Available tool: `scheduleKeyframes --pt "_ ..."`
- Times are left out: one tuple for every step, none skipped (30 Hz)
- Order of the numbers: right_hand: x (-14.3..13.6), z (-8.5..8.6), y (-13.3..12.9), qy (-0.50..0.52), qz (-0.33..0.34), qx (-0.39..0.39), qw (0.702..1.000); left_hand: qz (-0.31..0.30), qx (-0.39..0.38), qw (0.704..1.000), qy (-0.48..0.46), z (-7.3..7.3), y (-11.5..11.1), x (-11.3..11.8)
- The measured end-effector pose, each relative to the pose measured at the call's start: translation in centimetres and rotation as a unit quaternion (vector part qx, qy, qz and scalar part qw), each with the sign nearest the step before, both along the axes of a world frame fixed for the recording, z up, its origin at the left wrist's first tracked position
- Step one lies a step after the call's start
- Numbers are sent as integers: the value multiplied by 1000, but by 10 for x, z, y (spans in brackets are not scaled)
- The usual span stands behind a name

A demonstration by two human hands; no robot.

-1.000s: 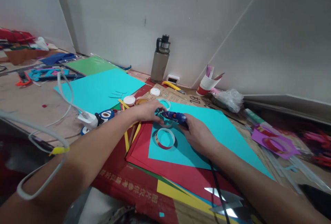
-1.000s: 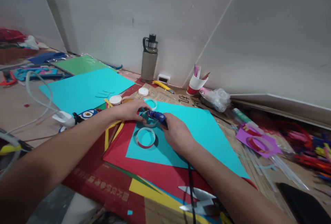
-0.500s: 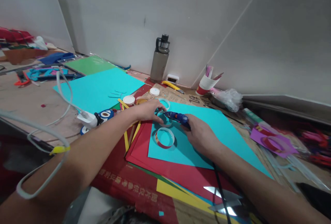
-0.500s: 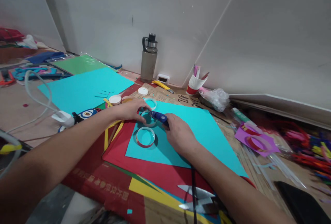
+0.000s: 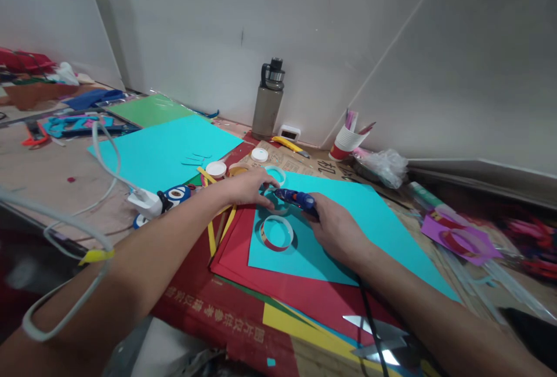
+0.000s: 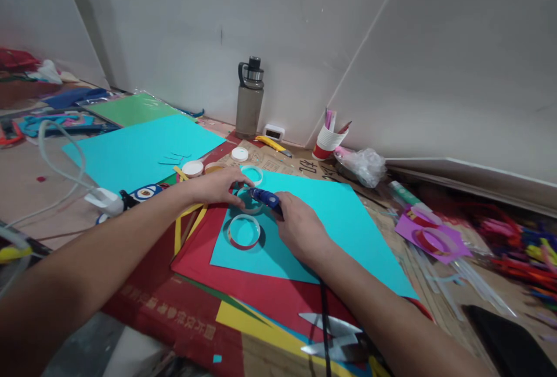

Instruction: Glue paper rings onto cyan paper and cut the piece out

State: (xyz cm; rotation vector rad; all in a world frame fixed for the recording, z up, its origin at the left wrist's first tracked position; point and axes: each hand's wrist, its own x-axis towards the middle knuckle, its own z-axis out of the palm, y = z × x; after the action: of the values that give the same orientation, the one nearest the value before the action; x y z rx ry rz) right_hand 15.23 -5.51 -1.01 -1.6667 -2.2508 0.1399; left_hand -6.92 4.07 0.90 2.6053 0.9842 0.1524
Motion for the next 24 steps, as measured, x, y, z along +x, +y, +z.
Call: scheduleKeyframes --pt "0 0 0 1 -2 -1 1000 0 -5 1000 0 0 0 0" --pt "0 0 0 1 -2 -2 1000 1 -9 1000 0 0 0 0" --pt "0 0 -1 2 -2 -2 1000 1 -12 1000 -1 0 0 0" --pt "0 1 -1 3 -2 -2 1000 1 -14 1000 -1 0 0 0" --pt "0 1 -1 4 -2 -3 1000 1 -15 1000 -1 0 1 0" --pt "-1 1 -1 5 -3 -3 1000 1 -16 1000 -1 0 1 0" --pt "-1 2 -1 6 -3 -4 1000 0 -17 1000 -1 1 1 0" --pt "-2 2 -1 7 -4 -6 1000 0 -20 1000 -2 1 1 0" --pt "-3 2 -1 8 -4 -9 1000 0 -22 1000 -3 1 0 0" --pt "-3 2 -1 10 -2 -11 1000 -1 -25 1000 -4 2 0 0" --pt "-4 2 0 11 -1 -14 1000 -1 -28 1000 -5 2 0 0" --pt "-5 2 0 13 0 -15 1000 -1 -30 1000 -7 2 0 0" --pt "-6 2 0 14 0 -16 1000 0 -32 999 -7 2 0 0" --pt "-7 2 0 15 0 -17 1000 2 -33 999 -7 2 0 0" --pt "-8 2 1 15 -2 -17 1000 4 -34 999 -7 2 0 0" --pt "-8 2 1 14 -4 -17 1000 5 -35 999 -5 2 0 0" --pt "-8 2 1 13 -6 -16 1000 7 -34 999 -4 2 -1 0" --pt "-8 2 1 12 -7 -15 1000 8 -33 999 -2 2 -1 0" --pt "-8 2 0 12 -7 -14 1000 9 -33 999 -1 2 -1 -1" --pt "-8 2 0 11 -6 -14 1000 10 -33 999 -1 2 -1 -1" --pt "-8 3 0 11 -5 -13 1000 11 -34 999 0 2 -1 -1" --pt "-8 3 0 12 -3 -13 1000 11 -35 999 -1 2 -1 -1" --pt "-8 3 -1 14 -1 -13 1000 11 -37 999 -2 2 -1 -1" --pt "-8 3 -1 15 1 -14 1000 11 -39 999 -3 2 -1 -1"
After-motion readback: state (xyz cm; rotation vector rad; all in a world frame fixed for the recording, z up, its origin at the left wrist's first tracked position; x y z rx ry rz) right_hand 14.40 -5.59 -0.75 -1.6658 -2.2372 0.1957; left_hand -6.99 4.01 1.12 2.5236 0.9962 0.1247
